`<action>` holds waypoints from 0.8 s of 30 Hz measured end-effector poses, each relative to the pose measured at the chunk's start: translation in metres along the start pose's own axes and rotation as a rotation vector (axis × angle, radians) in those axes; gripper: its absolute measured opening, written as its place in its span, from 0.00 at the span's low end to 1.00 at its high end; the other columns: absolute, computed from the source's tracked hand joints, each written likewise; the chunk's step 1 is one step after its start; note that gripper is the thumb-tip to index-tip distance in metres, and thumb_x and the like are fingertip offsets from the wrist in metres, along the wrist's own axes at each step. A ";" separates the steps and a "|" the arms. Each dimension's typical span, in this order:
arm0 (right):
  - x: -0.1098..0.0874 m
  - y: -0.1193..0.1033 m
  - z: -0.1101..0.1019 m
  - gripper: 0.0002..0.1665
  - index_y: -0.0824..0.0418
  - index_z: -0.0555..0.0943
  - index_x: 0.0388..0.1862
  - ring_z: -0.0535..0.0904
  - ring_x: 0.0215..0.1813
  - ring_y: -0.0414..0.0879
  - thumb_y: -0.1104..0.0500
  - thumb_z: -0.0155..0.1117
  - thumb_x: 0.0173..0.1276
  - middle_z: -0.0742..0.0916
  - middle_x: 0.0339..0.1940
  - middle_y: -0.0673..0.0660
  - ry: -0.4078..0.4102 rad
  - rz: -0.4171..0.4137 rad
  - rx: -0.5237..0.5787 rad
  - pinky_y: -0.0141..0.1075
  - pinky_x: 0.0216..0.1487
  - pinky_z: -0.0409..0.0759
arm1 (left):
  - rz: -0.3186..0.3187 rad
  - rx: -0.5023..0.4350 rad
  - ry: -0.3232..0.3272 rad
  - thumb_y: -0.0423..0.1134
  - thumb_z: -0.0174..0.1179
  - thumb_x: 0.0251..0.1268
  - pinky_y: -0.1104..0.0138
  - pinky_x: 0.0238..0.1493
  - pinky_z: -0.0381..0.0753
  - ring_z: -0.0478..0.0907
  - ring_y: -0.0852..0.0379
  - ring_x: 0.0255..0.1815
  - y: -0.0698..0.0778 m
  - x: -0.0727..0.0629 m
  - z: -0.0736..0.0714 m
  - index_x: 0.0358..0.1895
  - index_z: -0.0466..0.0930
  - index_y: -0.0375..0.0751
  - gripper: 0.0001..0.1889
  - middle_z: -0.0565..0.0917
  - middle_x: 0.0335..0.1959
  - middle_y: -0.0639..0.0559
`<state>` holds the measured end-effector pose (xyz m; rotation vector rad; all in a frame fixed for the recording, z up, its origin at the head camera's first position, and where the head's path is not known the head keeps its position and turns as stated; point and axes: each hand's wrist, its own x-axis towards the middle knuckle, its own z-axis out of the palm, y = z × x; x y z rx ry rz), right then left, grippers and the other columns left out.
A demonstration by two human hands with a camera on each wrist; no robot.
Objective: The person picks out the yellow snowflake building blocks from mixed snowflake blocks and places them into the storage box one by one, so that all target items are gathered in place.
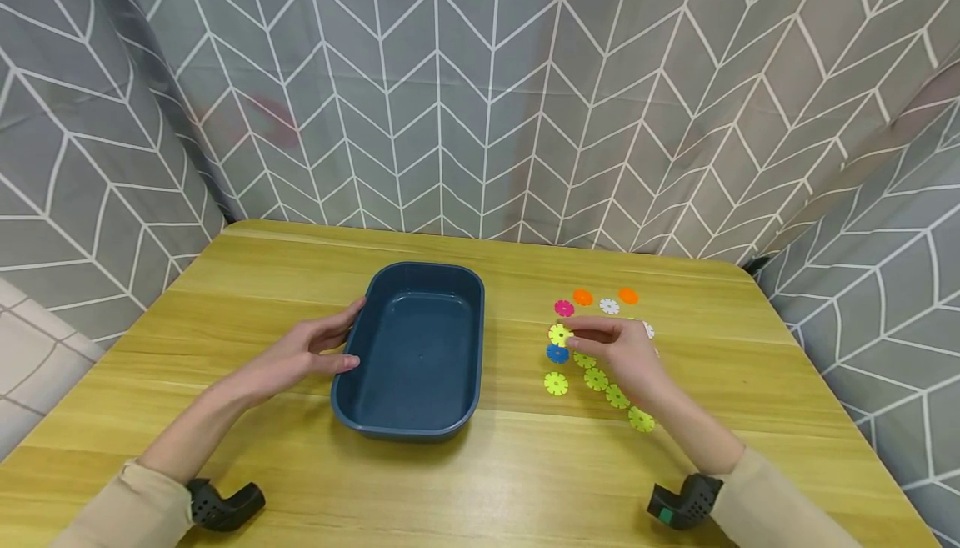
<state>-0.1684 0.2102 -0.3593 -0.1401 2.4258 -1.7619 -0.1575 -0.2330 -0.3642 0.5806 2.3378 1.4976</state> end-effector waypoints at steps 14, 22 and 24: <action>0.013 -0.017 0.022 0.21 0.61 0.83 0.60 0.79 0.64 0.53 0.60 0.68 0.68 0.85 0.60 0.59 -0.078 -0.054 0.012 0.40 0.62 0.79 | -0.014 0.005 0.003 0.39 0.61 0.71 0.81 0.59 0.68 0.52 0.34 0.78 0.002 0.001 0.002 0.81 0.44 0.40 0.43 0.48 0.81 0.36; 0.019 -0.024 0.033 0.20 0.60 0.84 0.60 0.83 0.58 0.52 0.61 0.68 0.68 0.87 0.57 0.59 -0.095 -0.041 0.043 0.43 0.63 0.79 | -0.008 -0.017 -0.006 0.39 0.60 0.72 0.83 0.58 0.67 0.50 0.33 0.79 0.000 0.002 0.003 0.81 0.42 0.40 0.43 0.46 0.82 0.37; 0.020 -0.026 0.036 0.21 0.60 0.84 0.60 0.84 0.56 0.50 0.61 0.68 0.68 0.87 0.57 0.59 -0.095 -0.047 0.043 0.43 0.62 0.79 | -0.007 -0.021 -0.006 0.39 0.59 0.72 0.83 0.58 0.67 0.49 0.33 0.79 0.000 0.002 0.003 0.81 0.42 0.40 0.43 0.45 0.82 0.37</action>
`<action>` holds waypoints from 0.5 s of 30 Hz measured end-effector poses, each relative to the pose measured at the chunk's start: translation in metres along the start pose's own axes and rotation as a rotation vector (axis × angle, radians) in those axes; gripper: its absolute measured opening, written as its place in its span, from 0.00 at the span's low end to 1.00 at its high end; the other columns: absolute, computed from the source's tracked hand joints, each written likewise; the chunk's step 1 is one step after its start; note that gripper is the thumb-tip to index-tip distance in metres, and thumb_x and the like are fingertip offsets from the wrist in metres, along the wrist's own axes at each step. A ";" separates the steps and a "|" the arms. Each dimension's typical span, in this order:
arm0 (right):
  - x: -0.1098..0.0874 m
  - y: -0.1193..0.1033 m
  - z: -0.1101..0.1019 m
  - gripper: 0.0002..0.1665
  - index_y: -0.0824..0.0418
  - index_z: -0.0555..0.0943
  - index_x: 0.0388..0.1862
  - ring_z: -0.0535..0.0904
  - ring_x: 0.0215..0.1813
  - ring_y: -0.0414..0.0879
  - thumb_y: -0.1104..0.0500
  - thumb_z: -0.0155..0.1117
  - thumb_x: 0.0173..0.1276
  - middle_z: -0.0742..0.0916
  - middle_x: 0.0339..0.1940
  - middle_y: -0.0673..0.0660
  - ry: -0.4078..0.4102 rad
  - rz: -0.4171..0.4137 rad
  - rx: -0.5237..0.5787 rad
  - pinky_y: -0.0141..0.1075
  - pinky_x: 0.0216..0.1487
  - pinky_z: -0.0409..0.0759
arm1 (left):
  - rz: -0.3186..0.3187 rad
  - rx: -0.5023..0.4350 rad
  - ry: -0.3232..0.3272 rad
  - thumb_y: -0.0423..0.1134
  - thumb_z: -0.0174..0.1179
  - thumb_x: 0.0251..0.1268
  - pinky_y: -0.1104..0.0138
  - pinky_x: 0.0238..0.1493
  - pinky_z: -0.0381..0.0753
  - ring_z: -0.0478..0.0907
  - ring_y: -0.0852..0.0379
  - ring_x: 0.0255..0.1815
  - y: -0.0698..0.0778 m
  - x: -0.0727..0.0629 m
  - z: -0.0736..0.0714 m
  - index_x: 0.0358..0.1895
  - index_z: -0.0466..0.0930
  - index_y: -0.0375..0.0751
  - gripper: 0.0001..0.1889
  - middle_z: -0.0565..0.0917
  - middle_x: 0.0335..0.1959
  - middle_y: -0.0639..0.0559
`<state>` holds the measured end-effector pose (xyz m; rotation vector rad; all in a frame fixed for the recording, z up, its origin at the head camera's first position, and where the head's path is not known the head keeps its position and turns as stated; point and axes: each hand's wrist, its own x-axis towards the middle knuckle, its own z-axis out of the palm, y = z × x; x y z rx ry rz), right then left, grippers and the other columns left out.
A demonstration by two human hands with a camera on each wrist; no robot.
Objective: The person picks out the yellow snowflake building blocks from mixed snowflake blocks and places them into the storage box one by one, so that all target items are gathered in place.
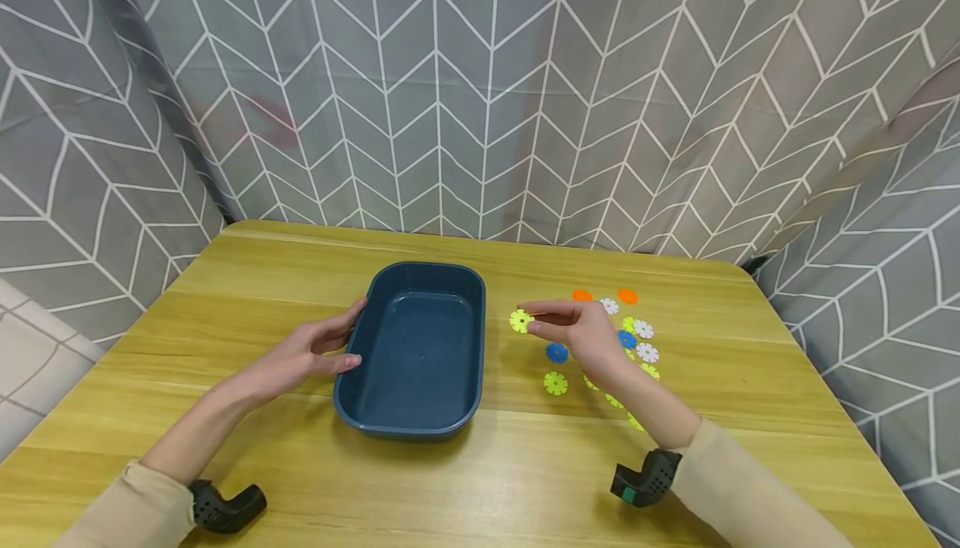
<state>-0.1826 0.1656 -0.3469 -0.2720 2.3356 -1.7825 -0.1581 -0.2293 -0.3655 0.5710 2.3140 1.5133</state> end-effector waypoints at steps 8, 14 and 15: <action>0.008 -0.011 0.019 0.20 0.62 0.84 0.58 0.86 0.54 0.51 0.63 0.68 0.68 0.87 0.57 0.62 0.007 -0.005 0.018 0.45 0.62 0.79 | 0.019 0.020 0.009 0.38 0.59 0.72 0.80 0.61 0.69 0.51 0.32 0.78 0.003 -0.002 0.001 0.81 0.43 0.38 0.42 0.46 0.81 0.35; 0.017 -0.019 0.037 0.19 0.63 0.85 0.56 0.85 0.55 0.50 0.64 0.69 0.67 0.88 0.54 0.59 -0.008 -0.007 0.041 0.44 0.62 0.80 | 0.028 0.052 0.017 0.39 0.59 0.72 0.69 0.66 0.72 0.54 0.32 0.77 0.004 -0.003 0.002 0.81 0.44 0.38 0.42 0.48 0.81 0.34; 0.018 -0.021 0.040 0.19 0.62 0.85 0.56 0.84 0.56 0.50 0.65 0.69 0.67 0.88 0.54 0.59 -0.014 -0.007 0.047 0.44 0.62 0.80 | 0.029 0.054 0.018 0.39 0.60 0.72 0.69 0.66 0.72 0.54 0.32 0.77 0.004 -0.003 0.002 0.81 0.44 0.38 0.42 0.49 0.81 0.33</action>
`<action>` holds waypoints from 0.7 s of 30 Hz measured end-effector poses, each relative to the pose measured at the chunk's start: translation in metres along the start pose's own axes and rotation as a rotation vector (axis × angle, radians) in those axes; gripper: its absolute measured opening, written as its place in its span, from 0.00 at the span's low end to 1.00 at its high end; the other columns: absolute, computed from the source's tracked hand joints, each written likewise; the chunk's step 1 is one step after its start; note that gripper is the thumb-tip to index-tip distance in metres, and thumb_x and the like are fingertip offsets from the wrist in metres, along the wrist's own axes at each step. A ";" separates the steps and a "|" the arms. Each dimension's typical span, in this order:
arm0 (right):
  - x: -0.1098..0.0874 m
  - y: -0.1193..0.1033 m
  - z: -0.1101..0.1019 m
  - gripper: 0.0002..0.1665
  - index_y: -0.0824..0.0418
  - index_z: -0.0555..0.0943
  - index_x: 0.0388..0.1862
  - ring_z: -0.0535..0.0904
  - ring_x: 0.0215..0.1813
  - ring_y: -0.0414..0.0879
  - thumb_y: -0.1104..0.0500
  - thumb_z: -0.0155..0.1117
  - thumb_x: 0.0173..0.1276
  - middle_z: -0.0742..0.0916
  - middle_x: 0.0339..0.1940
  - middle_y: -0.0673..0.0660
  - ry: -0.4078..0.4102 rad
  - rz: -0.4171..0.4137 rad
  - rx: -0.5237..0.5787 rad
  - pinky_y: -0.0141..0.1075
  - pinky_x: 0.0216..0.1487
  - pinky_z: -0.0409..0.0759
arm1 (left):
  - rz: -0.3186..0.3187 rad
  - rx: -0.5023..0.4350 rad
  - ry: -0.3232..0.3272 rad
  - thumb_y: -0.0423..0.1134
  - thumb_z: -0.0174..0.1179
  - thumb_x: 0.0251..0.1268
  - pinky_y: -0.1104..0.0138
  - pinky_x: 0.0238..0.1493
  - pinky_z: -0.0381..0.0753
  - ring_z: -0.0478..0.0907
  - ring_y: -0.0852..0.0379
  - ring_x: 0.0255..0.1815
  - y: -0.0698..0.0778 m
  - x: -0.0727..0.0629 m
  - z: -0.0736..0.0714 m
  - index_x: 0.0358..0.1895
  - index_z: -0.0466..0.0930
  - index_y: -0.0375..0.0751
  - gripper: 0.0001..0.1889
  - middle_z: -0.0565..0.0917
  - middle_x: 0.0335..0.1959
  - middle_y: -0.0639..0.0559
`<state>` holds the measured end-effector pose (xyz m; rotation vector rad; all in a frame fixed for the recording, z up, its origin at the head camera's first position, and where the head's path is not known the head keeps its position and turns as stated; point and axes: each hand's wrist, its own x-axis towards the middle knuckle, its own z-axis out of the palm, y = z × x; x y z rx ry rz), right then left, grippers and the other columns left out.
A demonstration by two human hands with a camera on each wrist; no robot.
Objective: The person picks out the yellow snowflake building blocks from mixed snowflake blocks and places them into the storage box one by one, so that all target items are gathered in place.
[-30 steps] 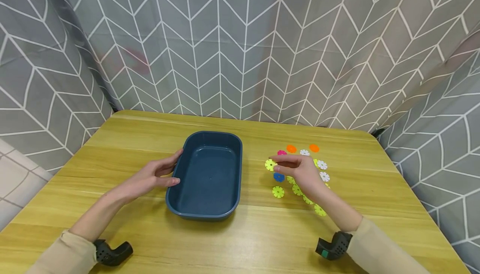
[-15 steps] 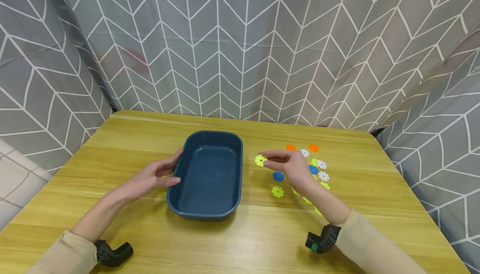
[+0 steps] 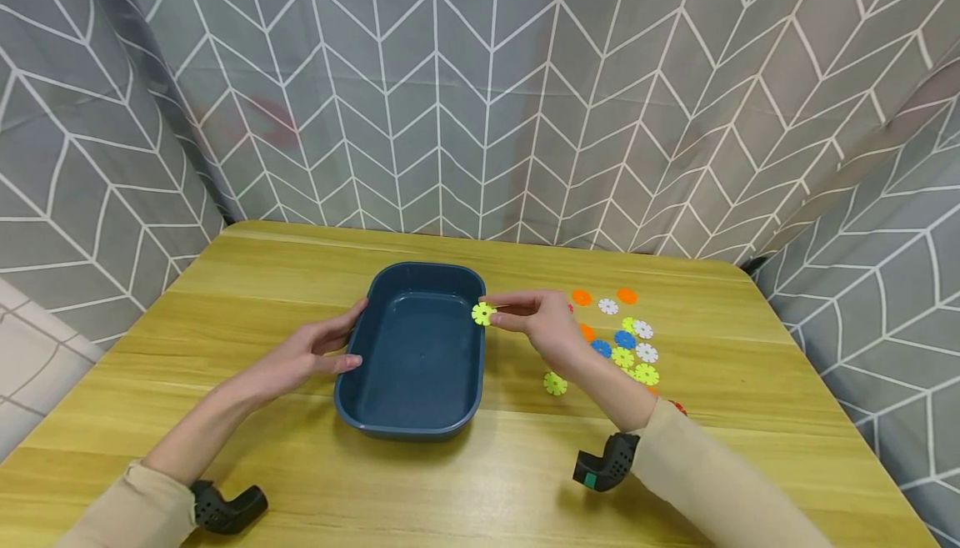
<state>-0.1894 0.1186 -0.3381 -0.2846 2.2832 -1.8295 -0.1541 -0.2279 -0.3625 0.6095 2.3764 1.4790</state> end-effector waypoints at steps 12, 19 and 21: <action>0.019 -0.007 0.025 0.16 0.60 0.88 0.53 0.83 0.57 0.48 0.65 0.69 0.66 0.90 0.51 0.55 -0.024 0.000 -0.005 0.43 0.63 0.79 | 0.000 -0.009 -0.003 0.39 0.60 0.72 0.72 0.63 0.72 0.55 0.31 0.77 0.000 0.000 0.000 0.81 0.44 0.39 0.42 0.49 0.80 0.32; 0.032 -0.012 0.039 0.15 0.59 0.88 0.52 0.83 0.54 0.47 0.64 0.69 0.67 0.89 0.50 0.54 -0.031 -0.015 -0.047 0.42 0.60 0.81 | 0.009 -0.017 -0.003 0.38 0.60 0.72 0.79 0.60 0.69 0.54 0.30 0.77 -0.001 0.000 0.000 0.81 0.44 0.37 0.42 0.48 0.80 0.32; 0.035 -0.013 0.043 0.15 0.59 0.88 0.52 0.83 0.53 0.48 0.64 0.69 0.67 0.89 0.50 0.55 -0.036 -0.019 -0.058 0.41 0.59 0.81 | 0.010 -0.018 -0.005 0.39 0.60 0.71 0.80 0.60 0.69 0.53 0.30 0.77 -0.001 0.000 0.000 0.81 0.44 0.37 0.42 0.48 0.80 0.32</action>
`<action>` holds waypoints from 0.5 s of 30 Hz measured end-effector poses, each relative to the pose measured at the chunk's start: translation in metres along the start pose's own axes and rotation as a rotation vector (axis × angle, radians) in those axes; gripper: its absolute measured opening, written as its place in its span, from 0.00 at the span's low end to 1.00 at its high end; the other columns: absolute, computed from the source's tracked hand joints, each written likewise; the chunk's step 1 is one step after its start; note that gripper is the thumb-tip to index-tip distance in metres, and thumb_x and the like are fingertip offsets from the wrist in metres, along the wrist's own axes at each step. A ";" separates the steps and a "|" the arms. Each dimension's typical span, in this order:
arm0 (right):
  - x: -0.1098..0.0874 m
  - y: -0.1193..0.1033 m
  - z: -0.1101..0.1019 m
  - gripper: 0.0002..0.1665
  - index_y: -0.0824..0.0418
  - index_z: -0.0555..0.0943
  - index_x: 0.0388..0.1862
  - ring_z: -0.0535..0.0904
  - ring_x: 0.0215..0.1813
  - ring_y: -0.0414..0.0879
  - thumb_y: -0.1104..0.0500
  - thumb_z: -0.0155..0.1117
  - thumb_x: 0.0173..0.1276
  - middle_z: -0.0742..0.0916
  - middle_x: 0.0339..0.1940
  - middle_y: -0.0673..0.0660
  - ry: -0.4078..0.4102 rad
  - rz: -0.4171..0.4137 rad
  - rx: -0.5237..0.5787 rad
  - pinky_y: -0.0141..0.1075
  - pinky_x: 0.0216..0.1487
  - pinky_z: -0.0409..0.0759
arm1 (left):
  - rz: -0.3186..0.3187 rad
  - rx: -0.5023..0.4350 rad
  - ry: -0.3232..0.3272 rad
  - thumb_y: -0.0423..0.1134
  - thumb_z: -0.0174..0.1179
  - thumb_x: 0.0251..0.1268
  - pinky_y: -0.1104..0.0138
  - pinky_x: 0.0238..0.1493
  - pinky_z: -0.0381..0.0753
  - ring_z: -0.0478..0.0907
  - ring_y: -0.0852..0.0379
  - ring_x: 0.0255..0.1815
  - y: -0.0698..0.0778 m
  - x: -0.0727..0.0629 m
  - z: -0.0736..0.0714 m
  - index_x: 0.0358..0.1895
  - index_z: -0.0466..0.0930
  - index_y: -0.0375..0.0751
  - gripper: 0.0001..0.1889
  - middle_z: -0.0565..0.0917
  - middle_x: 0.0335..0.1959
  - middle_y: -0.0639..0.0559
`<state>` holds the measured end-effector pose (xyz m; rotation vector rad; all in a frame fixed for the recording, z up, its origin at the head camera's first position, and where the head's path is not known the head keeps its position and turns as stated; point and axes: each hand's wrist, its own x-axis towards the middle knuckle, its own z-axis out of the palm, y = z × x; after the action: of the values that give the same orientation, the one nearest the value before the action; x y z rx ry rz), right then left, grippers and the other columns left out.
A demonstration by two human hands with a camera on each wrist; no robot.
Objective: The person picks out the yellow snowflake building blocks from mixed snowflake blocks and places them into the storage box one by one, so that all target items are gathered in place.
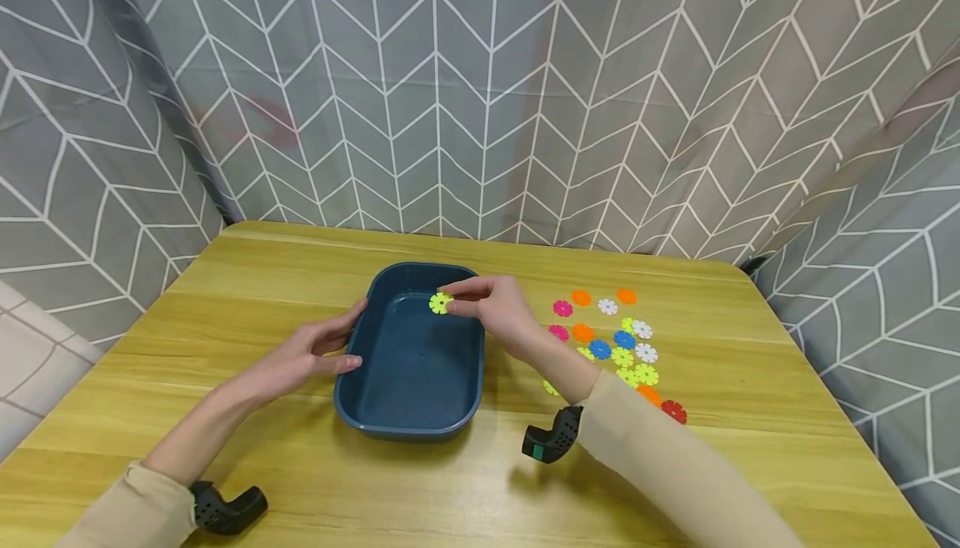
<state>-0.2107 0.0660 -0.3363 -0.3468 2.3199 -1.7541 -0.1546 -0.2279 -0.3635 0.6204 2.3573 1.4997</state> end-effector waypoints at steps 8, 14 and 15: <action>0.012 -0.004 0.011 0.14 0.61 0.88 0.52 0.82 0.54 0.48 0.65 0.68 0.67 0.89 0.51 0.56 -0.011 0.021 0.031 0.40 0.60 0.81 | -0.005 0.025 0.001 0.40 0.60 0.72 0.49 0.69 0.65 0.54 0.31 0.77 0.001 0.000 0.001 0.81 0.44 0.38 0.42 0.48 0.81 0.33; 0.023 -0.006 0.021 0.15 0.66 0.87 0.52 0.85 0.52 0.49 0.68 0.67 0.66 0.88 0.53 0.60 -0.027 0.033 0.089 0.41 0.62 0.80 | -0.010 0.008 -0.009 0.39 0.59 0.72 0.56 0.70 0.68 0.53 0.31 0.77 0.002 -0.001 0.000 0.81 0.43 0.39 0.42 0.47 0.81 0.34; 0.025 -0.006 0.022 0.15 0.66 0.87 0.51 0.85 0.51 0.49 0.69 0.67 0.66 0.88 0.54 0.60 -0.028 0.035 0.095 0.41 0.61 0.80 | -0.009 0.006 -0.010 0.39 0.59 0.72 0.59 0.69 0.69 0.53 0.31 0.78 0.002 -0.001 0.000 0.81 0.43 0.39 0.42 0.47 0.81 0.34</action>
<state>-0.2276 0.0362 -0.3373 -0.3110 2.2007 -1.8241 -0.1536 -0.2277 -0.3618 0.6170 2.3548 1.4824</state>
